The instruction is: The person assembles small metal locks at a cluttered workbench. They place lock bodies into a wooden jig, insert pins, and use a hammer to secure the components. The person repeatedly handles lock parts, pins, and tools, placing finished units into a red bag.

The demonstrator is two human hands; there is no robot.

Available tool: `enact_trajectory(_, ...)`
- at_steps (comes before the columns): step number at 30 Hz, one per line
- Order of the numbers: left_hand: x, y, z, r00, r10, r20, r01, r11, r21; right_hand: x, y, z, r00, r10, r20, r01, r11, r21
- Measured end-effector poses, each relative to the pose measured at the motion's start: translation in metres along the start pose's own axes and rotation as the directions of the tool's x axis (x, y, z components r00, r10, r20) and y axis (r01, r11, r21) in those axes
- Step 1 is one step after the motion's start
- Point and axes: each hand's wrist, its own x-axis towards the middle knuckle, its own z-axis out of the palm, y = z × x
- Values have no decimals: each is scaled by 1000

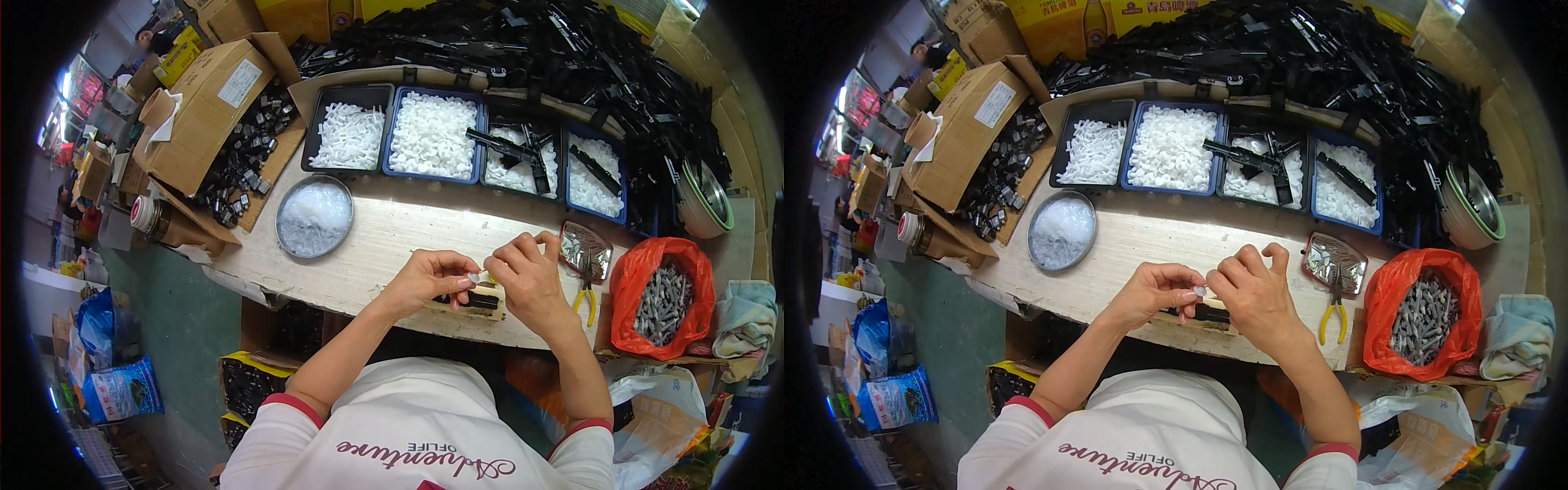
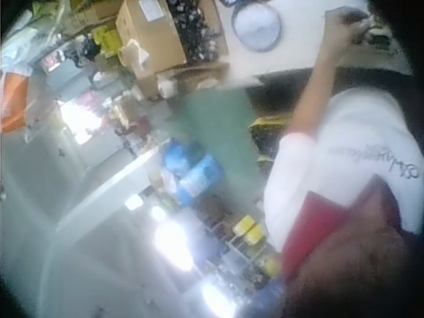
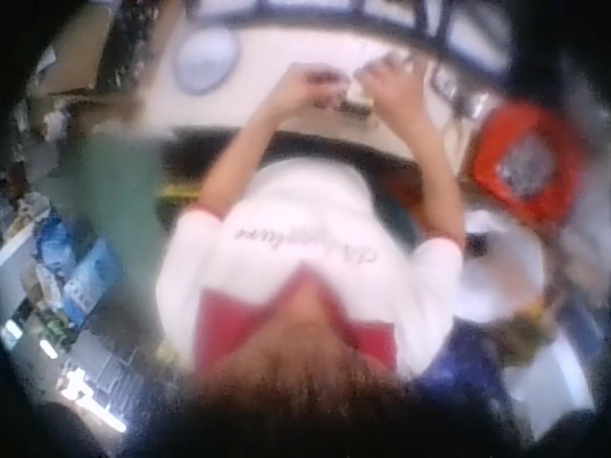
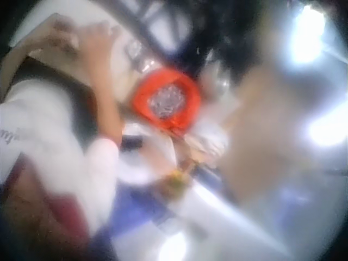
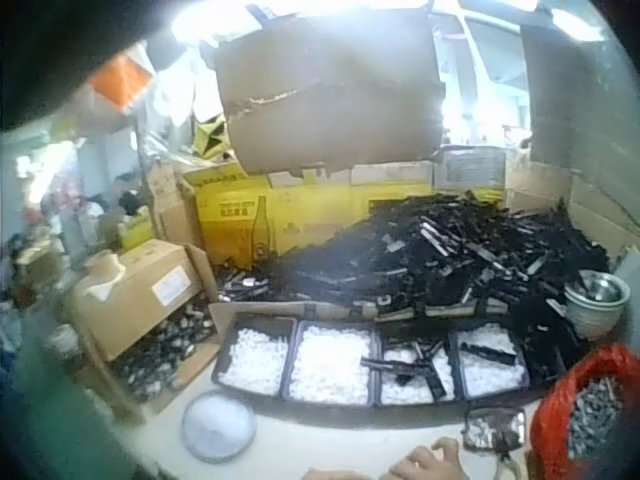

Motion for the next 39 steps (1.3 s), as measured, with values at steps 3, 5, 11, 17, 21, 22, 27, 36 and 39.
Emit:
enact_trajectory(3,-3,-1,-2,1000,5,20,-4,999,-37,3,-2,0,998,-63,23,63,998,-18)
enact_trajectory(5,-5,0,-3,1000,4,13,-3,999,-38,6,-4,-3,993,-104,50,105,994,-31)
enact_trajectory(11,-8,-6,-5,999,31,-25,-32,999,-41,11,-11,-2,983,-177,54,178,984,-6)
enact_trajectory(17,-16,-15,-10,993,68,-100,-81,988,-130,-2,-19,21,987,95,-133,-57,963,262)
enact_trajectory(21,-21,-17,-9,985,86,-150,-90,996,-18,-9,-31,35,966,188,-178,-124,940,317)
enact_trajectory(22,-22,-18,-10,966,217,-143,-186,961,204,-11,-33,37,961,206,-183,-141,939,314)
enact_trajectory(27,-28,-18,-22,840,534,91,-331,373,867,-26,-35,50,973,219,-72,-190,938,289)
enact_trajectory(36,-22,-28,-16,924,371,93,-214,300,930,-31,-31,56,964,263,48,-259,877,405)
enact_trajectory(39,-19,-26,-13,928,359,103,-208,267,941,-32,-22,49,945,328,21,-304,849,433)
